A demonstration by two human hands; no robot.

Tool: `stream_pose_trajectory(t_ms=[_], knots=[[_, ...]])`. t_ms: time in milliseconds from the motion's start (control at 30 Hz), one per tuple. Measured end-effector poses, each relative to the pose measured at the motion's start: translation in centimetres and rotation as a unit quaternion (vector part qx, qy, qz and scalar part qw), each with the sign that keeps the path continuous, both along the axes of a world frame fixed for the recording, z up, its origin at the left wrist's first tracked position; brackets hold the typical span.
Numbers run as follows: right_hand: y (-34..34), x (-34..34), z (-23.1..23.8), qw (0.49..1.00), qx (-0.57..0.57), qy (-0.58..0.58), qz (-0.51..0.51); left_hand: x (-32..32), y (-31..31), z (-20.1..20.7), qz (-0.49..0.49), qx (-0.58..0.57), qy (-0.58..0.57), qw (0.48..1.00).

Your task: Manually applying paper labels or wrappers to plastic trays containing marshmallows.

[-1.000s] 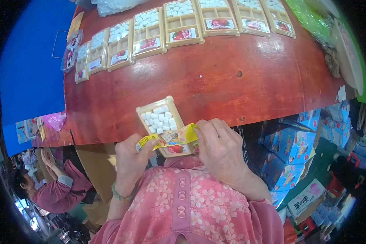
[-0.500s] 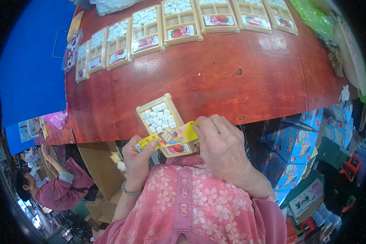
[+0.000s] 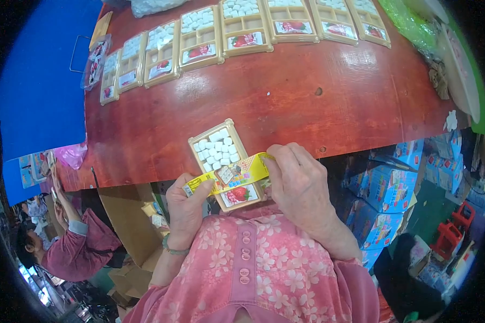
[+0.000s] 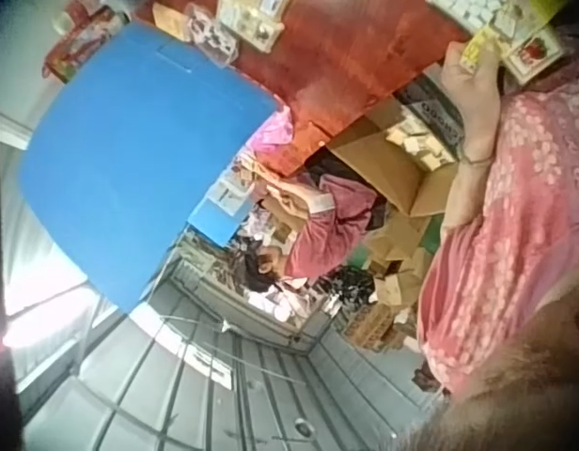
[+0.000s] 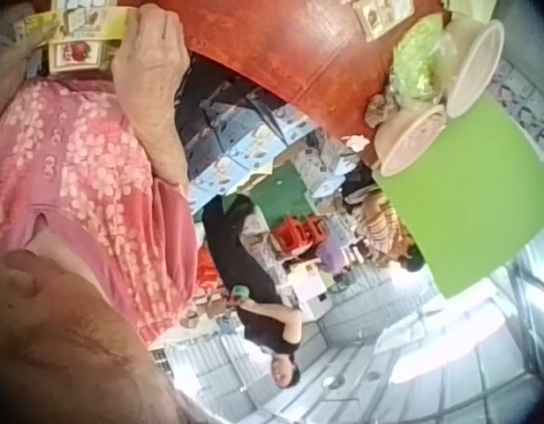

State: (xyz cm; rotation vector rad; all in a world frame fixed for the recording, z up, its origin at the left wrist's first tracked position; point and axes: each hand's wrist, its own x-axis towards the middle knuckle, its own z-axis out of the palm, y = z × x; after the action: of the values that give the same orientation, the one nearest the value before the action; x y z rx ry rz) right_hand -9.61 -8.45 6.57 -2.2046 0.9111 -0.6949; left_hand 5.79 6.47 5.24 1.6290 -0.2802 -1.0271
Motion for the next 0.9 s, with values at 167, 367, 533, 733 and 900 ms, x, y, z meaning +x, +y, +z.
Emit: stream_pose_trajectory(t_ms=[167, 367, 533, 733, 900], knots=[[0.2, -0.1, 0.0, 1.0, 0.008, 0.013, -0.008, 0.1, 0.0, -0.2, -0.005, 0.004, -0.002, 1.0], [0.4, -0.3, 0.0, 0.999, 0.021, 0.025, -0.011, 0.1, -0.1, -0.1, -0.017, 0.014, 0.003, 1.0], [0.5, -0.7, -0.1, 0.998, 0.054, 0.032, -0.003, 0.5, 0.1, -0.4, -0.021, -0.038, 0.055, 0.998], [1.0, -1.1, 0.0, 0.985, 0.168, -0.022, -0.011, 0.4, 0.3, -0.9, 0.001, -0.154, 0.16, 0.975], [1.4, -1.3, 0.6, 0.936, 0.347, -0.057, -0.004, 0.7, 0.6, -1.1, -0.017, -0.184, 0.203, 0.962]])
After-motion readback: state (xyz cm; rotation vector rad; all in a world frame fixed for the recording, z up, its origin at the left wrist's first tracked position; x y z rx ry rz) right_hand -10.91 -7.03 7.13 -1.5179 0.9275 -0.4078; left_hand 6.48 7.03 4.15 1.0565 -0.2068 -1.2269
